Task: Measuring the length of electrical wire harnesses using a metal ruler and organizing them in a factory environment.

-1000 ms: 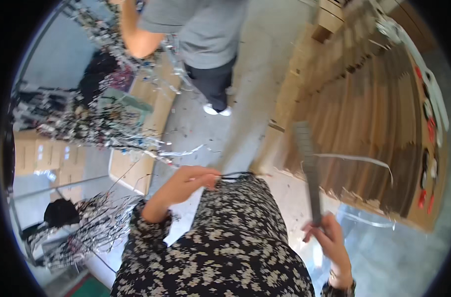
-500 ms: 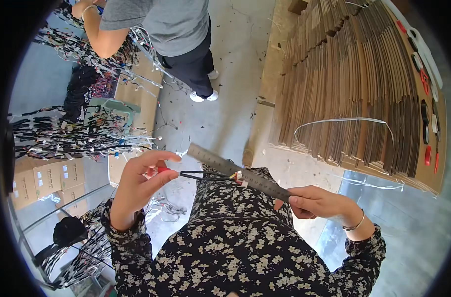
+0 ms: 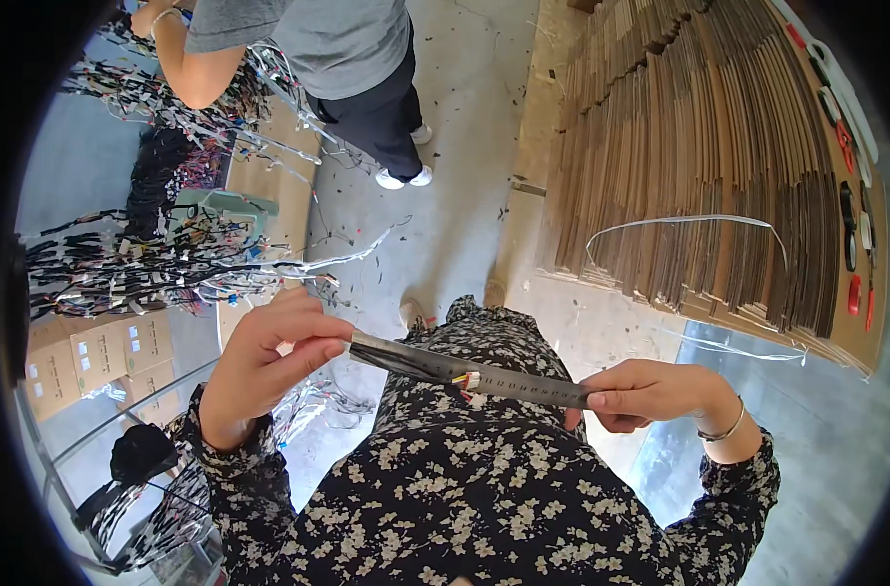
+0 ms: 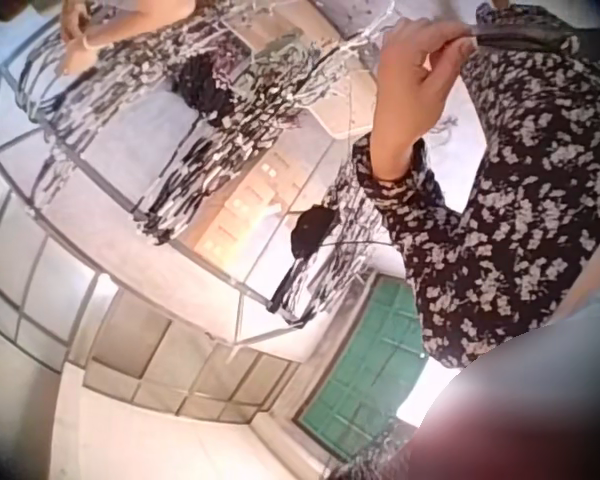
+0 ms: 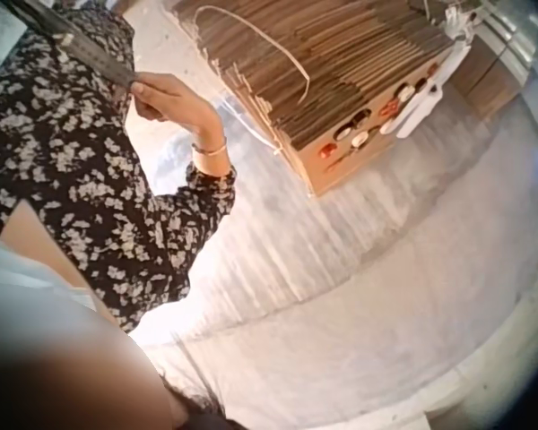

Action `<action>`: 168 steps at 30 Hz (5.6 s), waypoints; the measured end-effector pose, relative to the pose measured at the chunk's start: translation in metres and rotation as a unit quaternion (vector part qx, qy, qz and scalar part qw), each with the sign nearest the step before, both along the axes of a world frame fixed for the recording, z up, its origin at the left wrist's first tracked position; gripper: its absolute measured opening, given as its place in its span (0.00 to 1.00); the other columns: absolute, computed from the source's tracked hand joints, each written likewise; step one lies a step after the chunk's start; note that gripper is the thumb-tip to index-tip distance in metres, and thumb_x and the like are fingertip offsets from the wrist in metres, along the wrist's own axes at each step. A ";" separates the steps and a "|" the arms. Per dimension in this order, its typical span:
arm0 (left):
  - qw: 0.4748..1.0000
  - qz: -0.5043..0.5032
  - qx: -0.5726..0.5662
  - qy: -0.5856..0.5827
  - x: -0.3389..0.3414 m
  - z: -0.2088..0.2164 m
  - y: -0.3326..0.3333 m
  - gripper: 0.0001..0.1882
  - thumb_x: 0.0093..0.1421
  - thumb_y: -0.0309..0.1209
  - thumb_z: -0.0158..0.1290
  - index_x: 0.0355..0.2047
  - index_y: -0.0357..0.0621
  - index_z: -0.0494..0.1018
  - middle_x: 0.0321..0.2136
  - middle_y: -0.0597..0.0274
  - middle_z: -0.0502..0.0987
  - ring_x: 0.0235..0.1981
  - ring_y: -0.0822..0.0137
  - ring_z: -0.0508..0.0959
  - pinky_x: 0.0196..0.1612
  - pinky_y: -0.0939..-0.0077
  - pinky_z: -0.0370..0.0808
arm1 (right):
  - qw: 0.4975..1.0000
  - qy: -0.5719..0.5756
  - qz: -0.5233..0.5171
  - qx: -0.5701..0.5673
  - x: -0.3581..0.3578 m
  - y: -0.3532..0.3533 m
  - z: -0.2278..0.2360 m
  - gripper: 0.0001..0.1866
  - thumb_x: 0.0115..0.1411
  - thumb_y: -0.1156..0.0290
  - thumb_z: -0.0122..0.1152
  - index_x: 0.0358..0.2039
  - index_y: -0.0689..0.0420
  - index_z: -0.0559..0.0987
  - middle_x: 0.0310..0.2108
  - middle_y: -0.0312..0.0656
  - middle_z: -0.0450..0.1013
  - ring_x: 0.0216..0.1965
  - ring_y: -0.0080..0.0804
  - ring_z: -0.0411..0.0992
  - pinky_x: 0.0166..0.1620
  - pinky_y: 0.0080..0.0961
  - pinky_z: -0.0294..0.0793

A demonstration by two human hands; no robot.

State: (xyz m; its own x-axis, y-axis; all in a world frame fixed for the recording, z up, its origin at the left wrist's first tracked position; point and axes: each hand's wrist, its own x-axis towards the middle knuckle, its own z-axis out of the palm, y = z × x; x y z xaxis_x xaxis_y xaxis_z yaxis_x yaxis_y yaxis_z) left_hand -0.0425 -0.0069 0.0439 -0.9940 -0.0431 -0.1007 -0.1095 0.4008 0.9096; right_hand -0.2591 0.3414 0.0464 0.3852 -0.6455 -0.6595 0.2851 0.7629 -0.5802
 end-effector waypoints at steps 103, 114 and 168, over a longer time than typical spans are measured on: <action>0.943 0.287 0.169 0.005 0.001 -0.239 0.000 0.16 0.67 0.38 0.48 0.49 0.42 0.74 0.33 0.64 0.80 0.31 0.73 0.77 0.39 0.76 0.74 | 0.902 0.335 -0.213 -0.171 0.073 -0.181 -0.096 0.19 0.59 0.70 0.64 0.51 0.58 0.75 0.32 0.33 0.75 0.20 0.09 0.61 0.23 0.12 0.57; 0.793 0.052 0.602 0.077 0.012 -0.237 0.026 0.27 0.57 0.16 0.47 0.58 0.36 0.65 0.55 0.56 0.72 0.57 0.66 0.71 0.62 0.70 0.66 | 0.763 0.561 -0.190 -0.260 0.096 -0.237 -0.094 0.15 0.56 0.72 0.66 0.43 0.61 0.79 0.35 0.36 0.75 0.22 0.12 0.58 0.24 0.15 0.57; 0.988 -0.142 0.055 -0.028 0.130 -0.353 -0.028 0.15 0.60 0.37 0.49 0.30 0.35 0.76 0.34 0.42 0.77 0.38 0.44 0.76 0.42 0.54 0.71 | 0.778 0.359 0.273 -0.437 0.212 -0.428 -0.306 0.17 0.68 0.68 0.44 0.56 0.52 0.68 0.37 0.58 0.74 0.32 0.59 0.74 0.34 0.48 0.72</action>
